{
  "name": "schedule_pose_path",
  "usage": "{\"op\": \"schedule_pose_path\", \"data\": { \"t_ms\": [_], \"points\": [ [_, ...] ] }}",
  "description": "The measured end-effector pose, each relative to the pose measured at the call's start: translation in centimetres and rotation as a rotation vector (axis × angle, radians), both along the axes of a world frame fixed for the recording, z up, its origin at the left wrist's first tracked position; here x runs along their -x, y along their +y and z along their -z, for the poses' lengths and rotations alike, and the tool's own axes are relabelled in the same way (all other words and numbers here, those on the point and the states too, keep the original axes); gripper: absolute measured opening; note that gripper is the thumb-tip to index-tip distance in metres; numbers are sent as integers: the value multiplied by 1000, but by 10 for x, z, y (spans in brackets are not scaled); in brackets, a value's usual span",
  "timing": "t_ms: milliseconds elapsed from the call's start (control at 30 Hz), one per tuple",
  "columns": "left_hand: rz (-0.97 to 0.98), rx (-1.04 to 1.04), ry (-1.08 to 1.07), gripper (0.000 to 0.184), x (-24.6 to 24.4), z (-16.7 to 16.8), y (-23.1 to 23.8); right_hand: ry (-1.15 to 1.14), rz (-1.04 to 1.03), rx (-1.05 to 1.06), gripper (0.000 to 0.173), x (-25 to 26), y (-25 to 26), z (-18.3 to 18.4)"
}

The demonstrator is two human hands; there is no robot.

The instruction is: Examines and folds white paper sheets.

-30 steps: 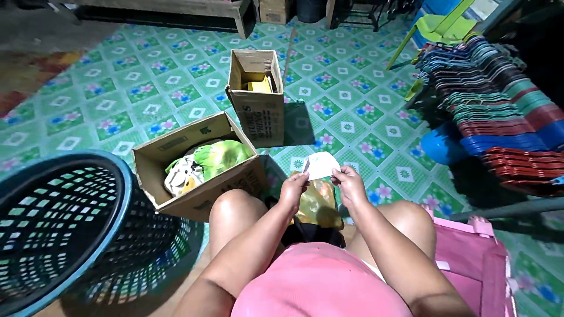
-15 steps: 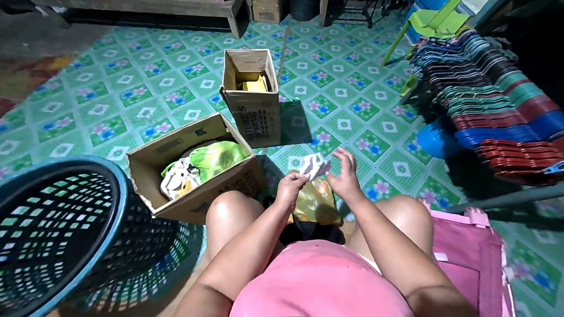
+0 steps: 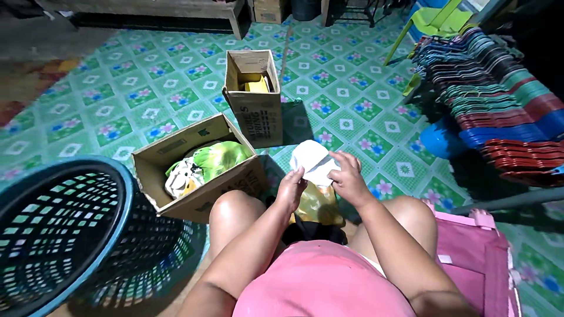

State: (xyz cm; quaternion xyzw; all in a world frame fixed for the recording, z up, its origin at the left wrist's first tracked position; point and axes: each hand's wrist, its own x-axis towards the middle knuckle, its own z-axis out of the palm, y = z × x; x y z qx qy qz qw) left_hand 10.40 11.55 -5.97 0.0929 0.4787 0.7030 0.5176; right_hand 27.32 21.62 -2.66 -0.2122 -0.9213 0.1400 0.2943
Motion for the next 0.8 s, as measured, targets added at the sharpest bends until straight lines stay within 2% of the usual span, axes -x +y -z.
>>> {"op": "schedule_pose_path", "data": {
  "t_ms": [67, 133, 233, 367, 467, 533, 633, 667, 767, 800],
  "points": [
    [-13, -6, 4, 17, 1, 2, 2, -15, -37, -40, 13, 0, -1, 1],
    [5, -23, 33, 20, 3, 6, 2, -62, -78, 23, 14, -1, -3, -3],
    [49, 17, 227, 21, 7, 8, 2, 24, -96, 324, 19, -5, 1, -9],
    [102, 31, 471, 24, 5, 5, -2, 348, 102, 784, 20, -13, 13, -11],
    [195, -49, 721, 21, 4, 8, -5, 333, 174, 1059, 30, -16, 21, -13],
    [232, -111, 810, 20, 4, 12, -5, 242, 187, 1100, 29, -14, 24, -12],
    [184, -117, 737, 16, 1, 10, -5, 166, 269, 1033, 24, -9, 23, -9],
    [131, -113, 675, 18, -1, 8, -5, 158, 290, 1006, 25, -8, 21, -9],
    [-18, -137, 539, 43, -3, -1, -4, 184, 322, 991, 24, -2, 14, -12],
    [-55, -152, 532, 42, -2, -2, -5, 191, 326, 1003, 24, -1, 11, -13]
  ]
}}
